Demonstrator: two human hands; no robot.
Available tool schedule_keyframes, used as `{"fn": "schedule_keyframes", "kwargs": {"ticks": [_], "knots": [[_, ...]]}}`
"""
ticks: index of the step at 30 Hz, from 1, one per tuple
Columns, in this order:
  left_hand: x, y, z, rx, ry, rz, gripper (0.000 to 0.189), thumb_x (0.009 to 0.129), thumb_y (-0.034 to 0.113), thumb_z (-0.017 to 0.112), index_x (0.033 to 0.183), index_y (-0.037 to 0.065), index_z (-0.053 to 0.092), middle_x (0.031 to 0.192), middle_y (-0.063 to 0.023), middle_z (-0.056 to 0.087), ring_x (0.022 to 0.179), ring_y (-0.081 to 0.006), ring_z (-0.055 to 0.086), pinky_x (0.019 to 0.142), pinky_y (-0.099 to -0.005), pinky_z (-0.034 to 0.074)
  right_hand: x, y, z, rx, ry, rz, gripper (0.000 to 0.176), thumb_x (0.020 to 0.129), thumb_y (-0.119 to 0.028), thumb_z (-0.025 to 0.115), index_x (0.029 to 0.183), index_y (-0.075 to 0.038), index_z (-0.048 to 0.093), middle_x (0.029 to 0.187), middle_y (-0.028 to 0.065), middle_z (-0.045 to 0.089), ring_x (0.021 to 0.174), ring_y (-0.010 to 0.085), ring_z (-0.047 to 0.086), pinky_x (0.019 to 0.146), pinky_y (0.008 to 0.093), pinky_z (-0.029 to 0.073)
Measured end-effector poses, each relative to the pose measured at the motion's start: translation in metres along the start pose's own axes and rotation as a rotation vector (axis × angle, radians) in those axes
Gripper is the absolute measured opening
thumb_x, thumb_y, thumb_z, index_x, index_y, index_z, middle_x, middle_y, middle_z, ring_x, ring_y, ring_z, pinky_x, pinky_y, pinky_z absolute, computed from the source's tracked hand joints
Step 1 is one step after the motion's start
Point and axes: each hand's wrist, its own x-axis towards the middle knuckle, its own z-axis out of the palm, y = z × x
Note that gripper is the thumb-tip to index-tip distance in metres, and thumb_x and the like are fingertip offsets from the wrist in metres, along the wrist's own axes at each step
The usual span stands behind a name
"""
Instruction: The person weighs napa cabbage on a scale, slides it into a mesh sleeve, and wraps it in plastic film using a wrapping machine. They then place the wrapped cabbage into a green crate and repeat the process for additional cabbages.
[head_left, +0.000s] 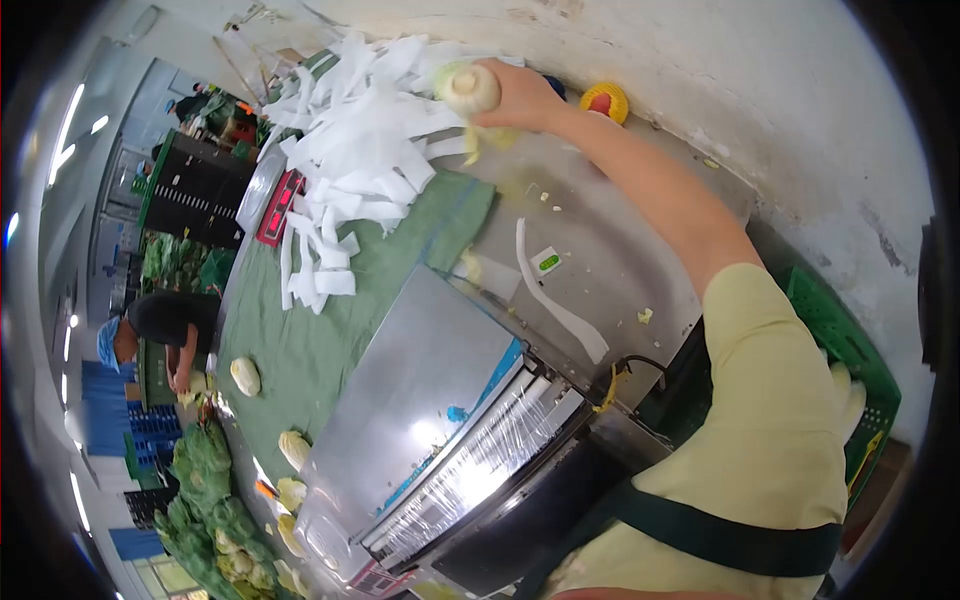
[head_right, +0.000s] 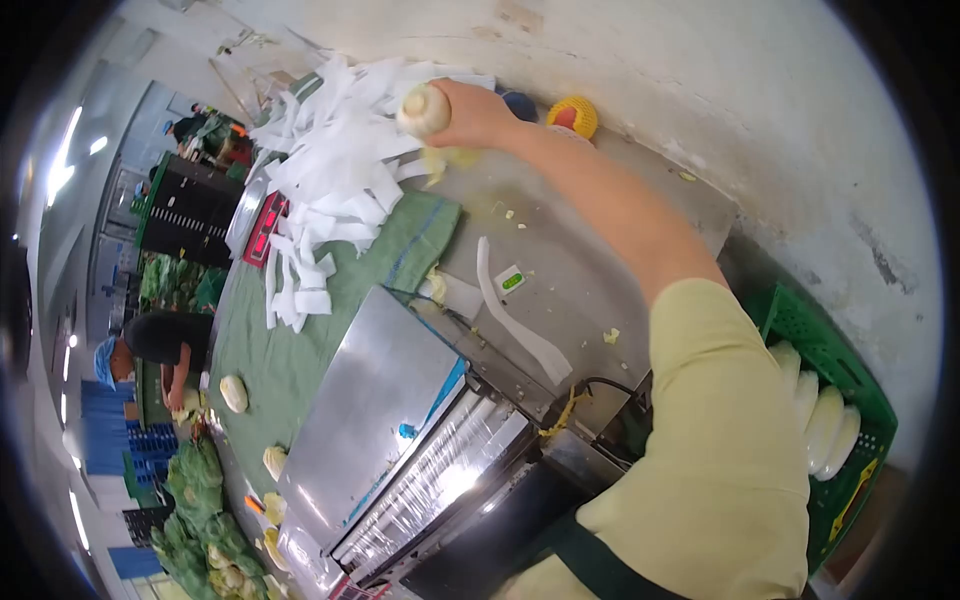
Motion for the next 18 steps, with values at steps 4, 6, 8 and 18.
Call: {"fn": "schedule_keyframes", "kwargs": {"ticks": [4,6,8,18], "knots": [[0.011,0.056,0.051,-0.139,-0.133,0.077,0.043,0.089,0.005,0.062,0.129,0.000,0.049,0.126,-0.0152,0.052,0.114,-0.0228,0.051,0.096,-0.0342,0.042,-0.021,-0.087,-0.022,0.863,-0.235,0.177,0.062,0.079,-0.041,0.070,0.124,-0.001,0.053,0.113,0.0091,0.063,0.102,0.0193,0.061,0.088,0.0338,0.048],[0.011,0.078,0.076,-0.186,-0.197,0.205,0.046,0.085,-0.004,0.050,0.130,-0.001,0.044,0.124,-0.0110,0.051,0.111,-0.0212,0.052,0.097,-0.0336,0.041,-0.041,-0.127,-0.025,1.090,-0.313,0.120,0.063,0.082,-0.043,0.068,0.124,0.001,0.053,0.113,0.0082,0.062,0.102,0.0161,0.060,0.088,0.0323,0.048],[0.006,0.103,0.095,-0.266,-0.253,0.274,0.041,0.088,0.002,0.052,0.128,-0.001,0.047,0.123,-0.0109,0.054,0.113,-0.0216,0.053,0.094,-0.0322,0.043,-0.068,-0.176,-0.029,1.178,-0.410,0.098,0.062,0.082,-0.043,0.068,0.123,0.002,0.053,0.113,0.0086,0.062,0.102,0.0168,0.060,0.089,0.0329,0.048],[-0.046,0.015,0.046,-1.397,-0.590,-0.066,0.102,0.064,0.015,0.085,0.144,0.004,0.024,0.135,-0.0115,0.046,0.124,-0.0223,0.047,0.102,-0.0382,0.041,-0.245,-0.418,0.040,0.897,-0.921,-0.234,0.082,0.078,-0.039,0.071,0.142,-0.003,0.034,0.133,0.0115,0.049,0.116,0.0190,0.051,0.096,0.0343,0.042]]}}
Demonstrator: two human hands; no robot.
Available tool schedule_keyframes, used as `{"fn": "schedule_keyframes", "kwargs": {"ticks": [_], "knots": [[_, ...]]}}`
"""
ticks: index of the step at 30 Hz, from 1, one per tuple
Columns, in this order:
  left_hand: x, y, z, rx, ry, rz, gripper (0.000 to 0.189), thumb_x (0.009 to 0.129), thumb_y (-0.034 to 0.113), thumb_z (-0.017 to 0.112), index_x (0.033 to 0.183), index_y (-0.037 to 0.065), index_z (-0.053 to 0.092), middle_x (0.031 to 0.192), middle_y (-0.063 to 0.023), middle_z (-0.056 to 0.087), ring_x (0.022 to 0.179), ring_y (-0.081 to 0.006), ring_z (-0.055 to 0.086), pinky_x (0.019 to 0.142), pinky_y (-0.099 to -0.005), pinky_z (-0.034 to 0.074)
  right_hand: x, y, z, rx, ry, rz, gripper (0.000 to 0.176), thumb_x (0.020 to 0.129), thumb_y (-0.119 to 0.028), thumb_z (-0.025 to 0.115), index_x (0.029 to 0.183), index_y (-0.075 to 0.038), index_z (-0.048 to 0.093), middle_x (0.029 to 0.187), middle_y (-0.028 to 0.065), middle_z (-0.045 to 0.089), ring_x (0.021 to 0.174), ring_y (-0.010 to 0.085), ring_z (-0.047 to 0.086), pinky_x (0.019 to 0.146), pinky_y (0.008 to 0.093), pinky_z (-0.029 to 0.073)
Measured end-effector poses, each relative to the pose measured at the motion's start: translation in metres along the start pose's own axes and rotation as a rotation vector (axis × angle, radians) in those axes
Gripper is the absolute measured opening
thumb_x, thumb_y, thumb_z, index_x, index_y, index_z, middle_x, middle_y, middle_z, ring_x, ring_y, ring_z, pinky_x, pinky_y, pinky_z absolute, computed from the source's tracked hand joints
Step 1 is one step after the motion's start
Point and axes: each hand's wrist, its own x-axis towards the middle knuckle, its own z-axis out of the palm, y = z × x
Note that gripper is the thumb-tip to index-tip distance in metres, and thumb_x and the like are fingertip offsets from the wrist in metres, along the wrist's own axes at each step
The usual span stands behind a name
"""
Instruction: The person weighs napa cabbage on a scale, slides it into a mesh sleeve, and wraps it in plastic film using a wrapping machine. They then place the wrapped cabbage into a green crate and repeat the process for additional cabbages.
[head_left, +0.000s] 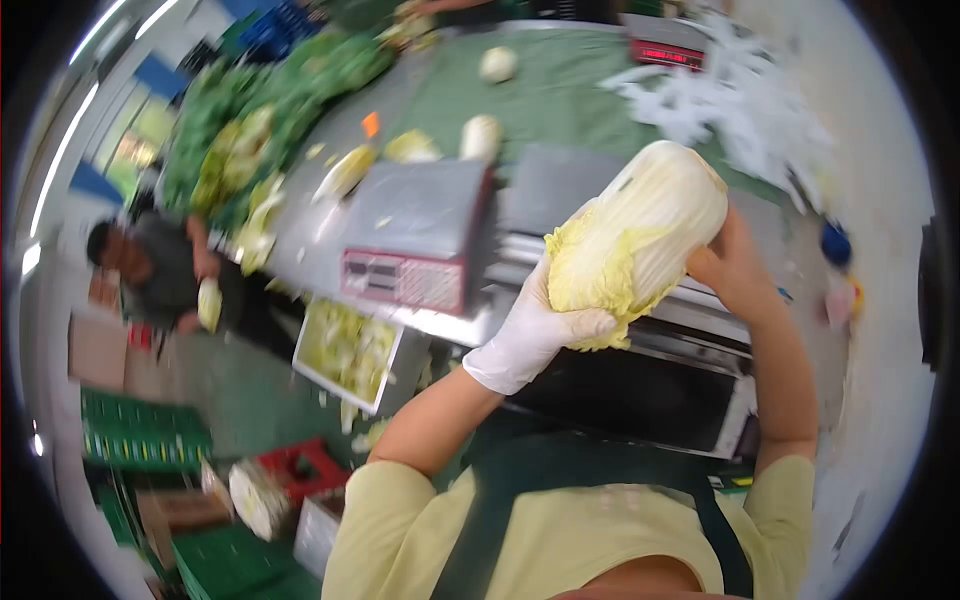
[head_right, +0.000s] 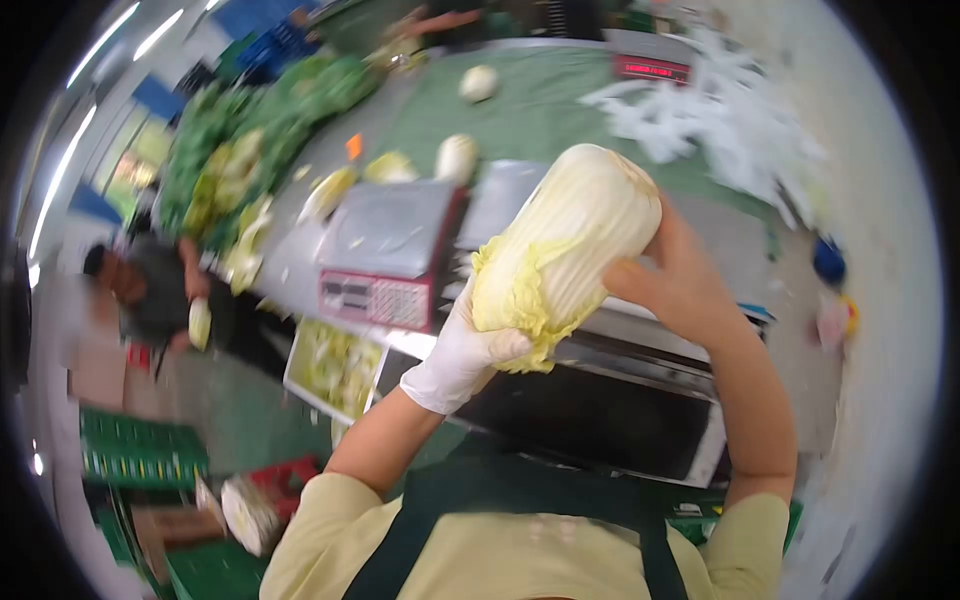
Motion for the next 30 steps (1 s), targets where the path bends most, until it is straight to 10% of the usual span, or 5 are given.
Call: {"fn": "schedule_keyframes", "kwargs": {"ticks": [7,10,15,22,30], "knots": [[-0.174,0.059,-0.249,0.113,0.615,0.468,0.089,0.072,0.041,0.079,0.139,0.007,0.031,0.123,-0.0104,0.053,0.105,-0.0226,0.058,0.082,-0.0337,0.053,0.059,-0.024,0.121,-0.317,0.006,0.003,0.073,0.079,-0.025,0.065,0.144,-0.010,0.034,0.132,0.0109,0.050,0.104,0.0181,0.056,0.082,0.0293,0.046],[-0.231,0.038,-0.364,0.033,0.844,0.608,0.074,0.086,0.034,0.069,0.143,0.007,0.029,0.135,-0.0120,0.047,0.118,-0.0256,0.052,0.099,-0.0395,0.045,0.085,-0.022,0.147,-0.303,0.041,0.109,0.064,0.082,-0.019,0.062,0.141,-0.009,0.038,0.130,0.0107,0.052,0.098,0.0161,0.057,0.078,0.0267,0.046],[-0.293,-0.026,-0.492,0.002,1.580,-0.253,0.086,0.081,0.012,0.073,0.146,0.022,0.017,0.137,-0.0101,0.043,0.120,-0.0265,0.048,0.088,-0.0469,0.046,0.105,-0.022,0.179,-0.393,0.057,0.162,0.057,0.083,-0.013,0.061,0.137,-0.007,0.043,0.127,0.0102,0.053,0.096,0.0158,0.057,0.073,0.0259,0.048],[-0.212,0.050,-0.517,0.640,1.073,0.335,0.072,0.077,-0.001,0.067,0.141,0.004,0.033,0.137,-0.0141,0.041,0.124,-0.0257,0.043,0.103,-0.0370,0.037,0.096,-0.028,0.168,-0.639,-0.026,0.146,0.045,0.076,-0.002,0.064,0.121,-0.005,0.055,0.119,0.0075,0.057,0.089,0.0157,0.059,0.073,0.0267,0.049],[0.017,0.191,-0.578,1.507,0.695,0.408,0.077,0.067,0.011,0.075,0.136,0.003,0.041,0.130,-0.0182,0.049,0.123,-0.0326,0.045,0.105,-0.0403,0.036,0.080,-0.013,0.147,-0.761,0.238,0.324,0.022,0.081,-0.007,0.062,0.102,-0.001,0.062,0.098,0.0054,0.062,0.081,0.0142,0.059,0.070,0.0259,0.046]]}}
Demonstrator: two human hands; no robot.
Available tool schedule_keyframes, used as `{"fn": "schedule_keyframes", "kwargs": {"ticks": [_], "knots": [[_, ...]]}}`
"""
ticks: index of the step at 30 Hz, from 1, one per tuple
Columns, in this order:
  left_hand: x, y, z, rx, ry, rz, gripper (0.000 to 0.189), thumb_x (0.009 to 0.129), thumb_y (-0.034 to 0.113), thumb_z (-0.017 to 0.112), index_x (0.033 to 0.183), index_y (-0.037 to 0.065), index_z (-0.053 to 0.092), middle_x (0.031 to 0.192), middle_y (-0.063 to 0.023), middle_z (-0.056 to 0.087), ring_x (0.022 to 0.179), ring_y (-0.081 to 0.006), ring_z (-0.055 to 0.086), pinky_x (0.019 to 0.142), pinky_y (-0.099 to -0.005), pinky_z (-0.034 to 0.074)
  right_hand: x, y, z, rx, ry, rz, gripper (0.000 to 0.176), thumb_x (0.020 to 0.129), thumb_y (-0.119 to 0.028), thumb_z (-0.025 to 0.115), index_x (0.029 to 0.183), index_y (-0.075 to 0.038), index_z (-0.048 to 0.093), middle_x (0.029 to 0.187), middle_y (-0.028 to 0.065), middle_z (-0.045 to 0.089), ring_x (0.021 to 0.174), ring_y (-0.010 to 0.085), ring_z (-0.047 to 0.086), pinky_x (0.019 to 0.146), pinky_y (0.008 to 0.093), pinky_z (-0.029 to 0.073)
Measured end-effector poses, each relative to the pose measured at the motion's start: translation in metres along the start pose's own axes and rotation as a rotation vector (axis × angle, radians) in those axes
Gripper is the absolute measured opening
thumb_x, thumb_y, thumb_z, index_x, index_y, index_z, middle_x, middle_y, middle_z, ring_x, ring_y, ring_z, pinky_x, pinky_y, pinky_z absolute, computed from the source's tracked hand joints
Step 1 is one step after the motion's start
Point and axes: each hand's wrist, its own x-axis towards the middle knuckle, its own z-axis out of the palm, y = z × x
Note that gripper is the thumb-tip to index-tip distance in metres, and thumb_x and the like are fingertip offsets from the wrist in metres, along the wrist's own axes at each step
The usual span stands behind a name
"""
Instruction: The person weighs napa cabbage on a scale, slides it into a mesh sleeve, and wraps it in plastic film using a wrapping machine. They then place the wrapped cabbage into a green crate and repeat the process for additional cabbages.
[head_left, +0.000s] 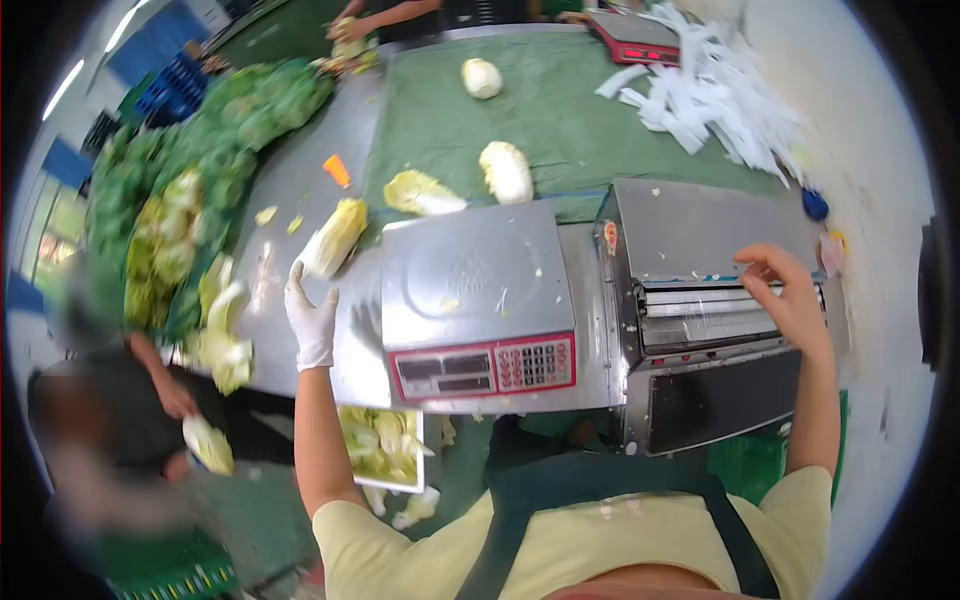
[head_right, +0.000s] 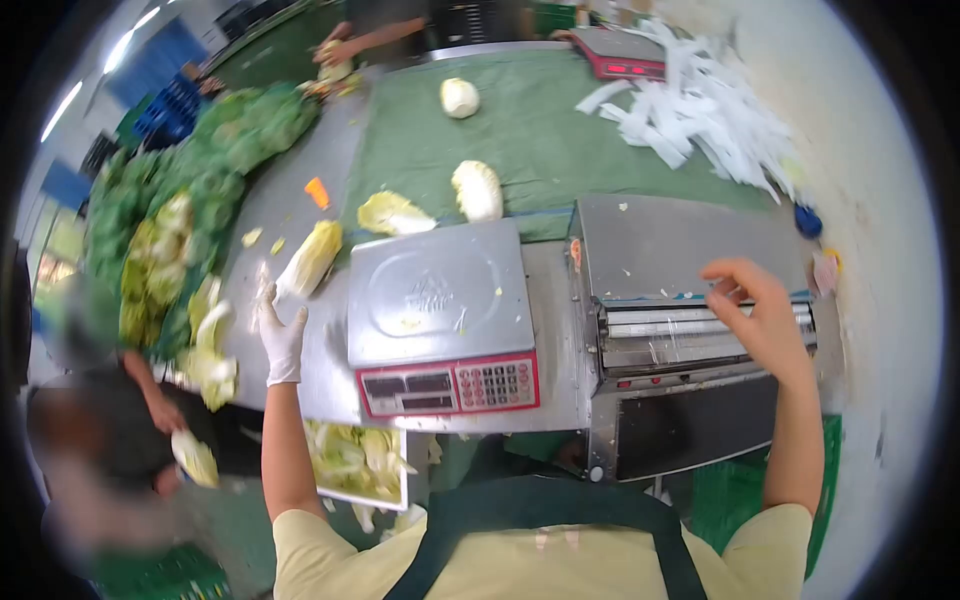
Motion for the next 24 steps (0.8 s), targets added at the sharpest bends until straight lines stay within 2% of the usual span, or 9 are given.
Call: {"fn": "schedule_keyframes", "kwargs": {"ticks": [3,7,8,11,12,15,16,20,24], "knots": [[0.074,-0.018,0.042,0.200,-0.129,0.026,0.083,0.064,0.017,0.079,0.137,0.003,0.040,0.131,-0.0195,0.048,0.123,-0.0345,0.046,0.103,-0.0412,0.038,0.018,-0.019,0.014,-0.039,0.057,0.068,0.019,0.082,-0.007,0.062,0.099,-0.001,0.063,0.091,0.0054,0.062,0.077,0.0135,0.058,0.071,0.0261,0.045],[0.114,-0.039,0.065,0.436,-0.447,-0.098,0.097,0.056,0.026,0.084,0.139,0.005,0.037,0.124,-0.0201,0.054,0.115,-0.0361,0.053,0.095,-0.0413,0.045,0.060,-0.043,0.055,-0.035,0.010,0.034,0.020,0.081,-0.007,0.062,0.100,-0.001,0.062,0.090,0.0061,0.062,0.076,0.0145,0.058,0.069,0.0265,0.045],[0.120,-0.046,0.065,0.288,-0.430,-0.124,0.097,0.054,0.030,0.086,0.136,0.006,0.040,0.116,-0.0204,0.060,0.104,-0.0363,0.060,0.089,-0.0406,0.049,0.068,-0.047,0.065,-0.041,-0.013,0.027,0.020,0.081,-0.006,0.063,0.100,0.000,0.061,0.090,0.0067,0.062,0.076,0.0155,0.059,0.069,0.0268,0.045],[0.135,-0.058,0.059,0.151,-0.436,-0.327,0.088,0.060,0.031,0.085,0.133,0.004,0.044,0.110,-0.0175,0.064,0.095,-0.0301,0.065,0.084,-0.0373,0.052,0.088,-0.060,0.087,-0.084,-0.064,0.090,0.022,0.080,-0.006,0.063,0.102,-0.001,0.062,0.090,0.0072,0.062,0.076,0.0164,0.059,0.068,0.0279,0.046],[0.137,-0.085,0.056,-0.352,-0.441,-0.301,0.072,0.072,0.030,0.079,0.129,0.001,0.047,0.113,-0.0146,0.062,0.100,-0.0225,0.063,0.086,-0.0342,0.051,0.096,-0.062,0.093,-0.090,-0.070,0.062,0.022,0.081,-0.006,0.063,0.102,-0.002,0.062,0.091,0.0072,0.062,0.076,0.0165,0.059,0.068,0.0282,0.046],[0.121,-0.067,0.022,-1.000,-0.447,-0.502,0.061,0.081,0.024,0.073,0.130,0.000,0.045,0.118,-0.0127,0.060,0.104,-0.0193,0.060,0.090,-0.0330,0.049,0.111,-0.068,0.109,-0.075,-0.086,-0.027,0.022,0.081,-0.007,0.063,0.102,-0.003,0.062,0.090,0.0071,0.062,0.076,0.0167,0.059,0.068,0.0286,0.047],[0.113,-0.069,0.016,-1.043,-0.547,-0.432,0.061,0.091,0.033,0.060,0.137,0.000,0.037,0.128,-0.0172,0.052,0.106,-0.0280,0.060,0.094,-0.0380,0.048,0.115,-0.073,0.114,-0.057,-0.091,-0.061,0.022,0.081,-0.007,0.063,0.103,-0.003,0.063,0.089,0.0070,0.062,0.076,0.0168,0.059,0.068,0.0286,0.047],[0.070,-0.007,-0.006,-1.516,-0.667,-0.600,0.066,0.092,0.043,0.054,0.140,0.002,0.034,0.128,-0.0218,0.051,0.104,-0.0330,0.060,0.087,-0.0410,0.052,0.141,-0.093,0.147,0.021,-0.235,-0.010,0.023,0.081,-0.010,0.064,0.103,-0.003,0.063,0.090,0.0077,0.063,0.076,0.0176,0.059,0.069,0.0283,0.047],[0.058,0.043,-0.011,-1.810,-0.730,-0.627,0.067,0.094,0.048,0.045,0.142,0.003,0.032,0.127,-0.0252,0.050,0.093,-0.0339,0.061,0.075,-0.0416,0.056,0.171,-0.101,0.200,0.150,-0.401,-0.207,0.029,0.080,-0.014,0.065,0.106,-0.001,0.060,0.098,0.0080,0.063,0.080,0.0178,0.060,0.072,0.0290,0.049]]}}
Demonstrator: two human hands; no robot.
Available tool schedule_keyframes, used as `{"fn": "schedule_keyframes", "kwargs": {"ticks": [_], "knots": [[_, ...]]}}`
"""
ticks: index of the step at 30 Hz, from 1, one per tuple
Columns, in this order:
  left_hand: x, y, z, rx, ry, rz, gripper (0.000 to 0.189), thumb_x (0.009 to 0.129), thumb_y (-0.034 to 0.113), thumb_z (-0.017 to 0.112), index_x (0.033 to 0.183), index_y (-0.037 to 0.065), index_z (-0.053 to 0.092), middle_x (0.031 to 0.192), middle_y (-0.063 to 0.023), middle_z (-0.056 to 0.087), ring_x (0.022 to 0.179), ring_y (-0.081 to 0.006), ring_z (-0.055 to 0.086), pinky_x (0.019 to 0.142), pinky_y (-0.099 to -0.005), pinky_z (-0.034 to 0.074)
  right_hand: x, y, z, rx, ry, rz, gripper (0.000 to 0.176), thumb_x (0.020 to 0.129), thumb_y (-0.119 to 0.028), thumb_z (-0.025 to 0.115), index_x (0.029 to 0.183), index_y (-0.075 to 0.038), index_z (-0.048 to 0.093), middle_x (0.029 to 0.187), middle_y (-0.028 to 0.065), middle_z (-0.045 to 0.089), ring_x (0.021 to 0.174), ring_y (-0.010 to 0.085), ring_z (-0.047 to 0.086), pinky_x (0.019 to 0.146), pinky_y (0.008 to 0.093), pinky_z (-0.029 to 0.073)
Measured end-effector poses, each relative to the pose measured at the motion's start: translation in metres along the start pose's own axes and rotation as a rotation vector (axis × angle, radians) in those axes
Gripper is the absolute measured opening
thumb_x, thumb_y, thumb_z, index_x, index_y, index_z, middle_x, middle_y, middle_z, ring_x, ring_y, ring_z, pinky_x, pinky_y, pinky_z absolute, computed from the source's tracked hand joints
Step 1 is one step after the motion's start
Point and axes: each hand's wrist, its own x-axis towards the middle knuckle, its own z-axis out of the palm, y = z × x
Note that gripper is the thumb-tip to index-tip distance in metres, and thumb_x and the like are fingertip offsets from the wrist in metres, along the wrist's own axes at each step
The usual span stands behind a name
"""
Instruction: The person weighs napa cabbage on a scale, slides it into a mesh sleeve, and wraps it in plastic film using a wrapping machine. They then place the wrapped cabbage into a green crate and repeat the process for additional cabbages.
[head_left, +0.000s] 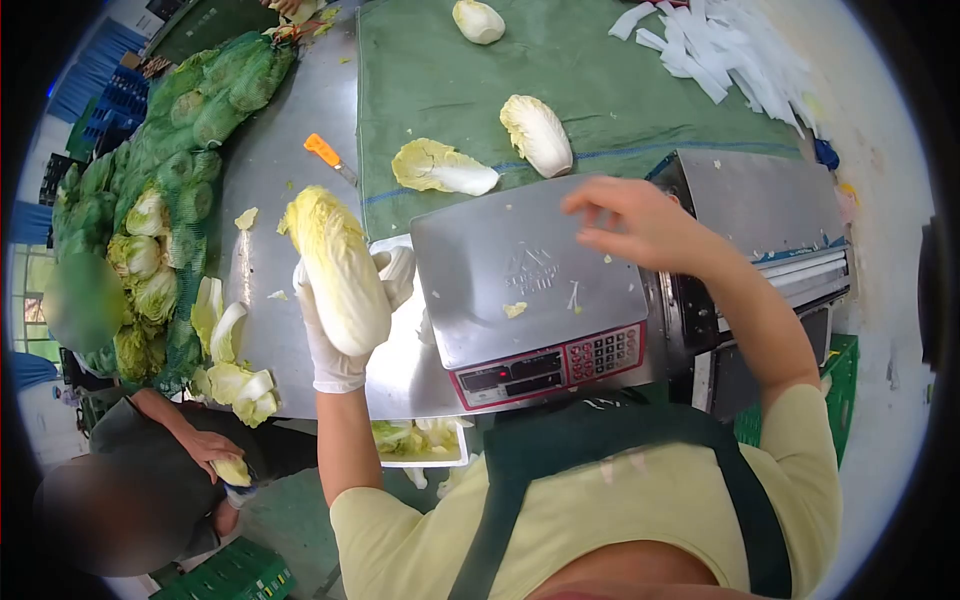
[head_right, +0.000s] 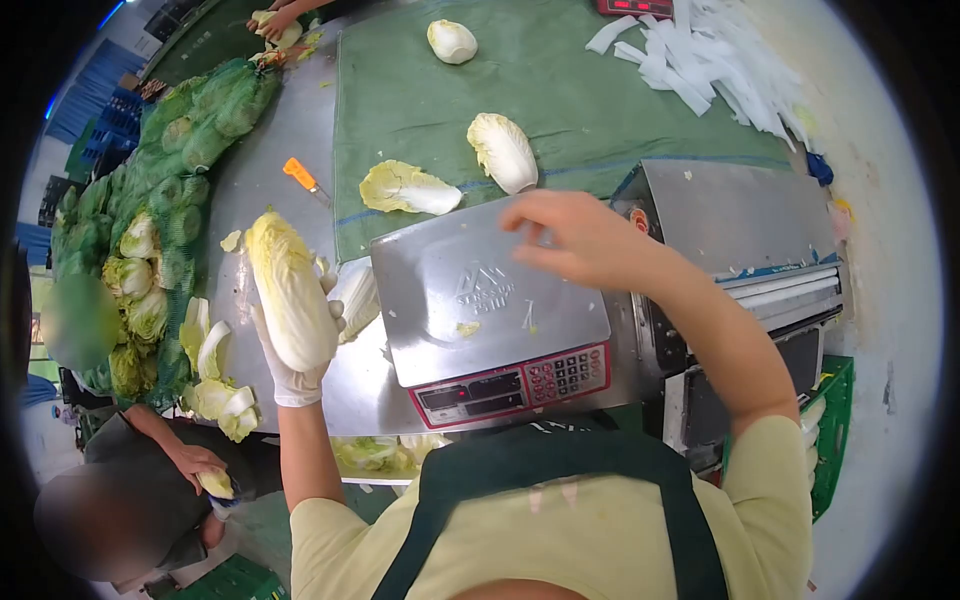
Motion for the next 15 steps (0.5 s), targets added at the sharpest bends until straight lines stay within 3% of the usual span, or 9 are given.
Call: {"fn": "schedule_keyframes", "kwargs": {"ticks": [2,5,6,8,11,13,15], "knots": [[0.002,-0.002,-0.002,-0.112,-0.001,-0.007,0.065,0.095,0.047,0.042,0.141,0.002,0.033,0.123,-0.0260,0.052,0.084,-0.0323,0.061,0.069,-0.0396,0.057,0.038,0.024,0.015,-0.006,0.015,-0.036,0.034,0.081,-0.015,0.065,0.112,-0.002,0.059,0.103,0.0108,0.063,0.085,0.0204,0.061,0.075,0.0315,0.049],[0.001,-0.012,-0.006,-0.322,0.128,-0.046,0.061,0.096,0.047,0.039,0.133,-0.002,0.040,0.110,-0.0277,0.057,0.072,-0.0315,0.063,0.062,-0.0356,0.059,0.095,0.068,0.029,-0.091,0.081,0.131,0.045,0.080,-0.030,0.064,0.115,-0.003,0.057,0.109,0.0153,0.064,0.096,0.0269,0.063,0.083,0.0386,0.049],[0.000,-0.015,-0.016,-0.335,0.080,-0.047,0.057,0.096,0.040,0.040,0.134,-0.002,0.039,0.111,-0.0261,0.058,0.078,-0.0312,0.063,0.067,-0.0341,0.058,0.111,0.095,0.036,-0.190,0.130,0.152,0.050,0.079,-0.034,0.065,0.119,-0.004,0.055,0.110,0.0168,0.063,0.098,0.0283,0.062,0.085,0.0391,0.049],[-0.006,-0.020,-0.026,-0.153,0.246,0.087,0.054,0.096,0.036,0.042,0.138,0.002,0.035,0.117,-0.0223,0.054,0.083,-0.0312,0.062,0.071,-0.0370,0.057,0.142,0.137,0.043,-0.347,0.203,0.351,0.061,0.077,-0.040,0.067,0.124,-0.006,0.051,0.111,0.0174,0.063,0.101,0.0312,0.061,0.088,0.0404,0.048],[-0.014,-0.033,-0.032,0.497,0.336,0.146,0.052,0.096,0.036,0.043,0.138,0.005,0.037,0.123,-0.0201,0.053,0.098,-0.0306,0.060,0.079,-0.0385,0.056,0.165,0.154,0.047,-0.570,0.220,0.558,0.079,0.072,-0.050,0.071,0.132,-0.008,0.043,0.118,0.0184,0.058,0.109,0.0362,0.056,0.092,0.0436,0.046],[-0.019,-0.026,-0.032,0.085,0.366,-0.002,0.050,0.096,0.035,0.043,0.136,0.005,0.039,0.126,-0.0183,0.053,0.106,-0.0294,0.058,0.082,-0.0382,0.055,0.171,0.156,0.049,-0.617,0.205,0.588,0.088,0.066,-0.053,0.073,0.136,-0.011,0.039,0.127,0.0179,0.051,0.117,0.0379,0.050,0.092,0.0453,0.046],[-0.015,-0.030,-0.017,0.249,0.344,0.033,0.050,0.096,0.036,0.044,0.136,0.005,0.041,0.127,-0.0163,0.054,0.110,-0.0294,0.057,0.084,-0.0381,0.054,0.173,0.165,0.053,-0.673,0.147,0.628,0.094,0.063,-0.054,0.073,0.139,-0.014,0.036,0.130,0.0178,0.049,0.119,0.0382,0.047,0.093,0.0454,0.047]]}}
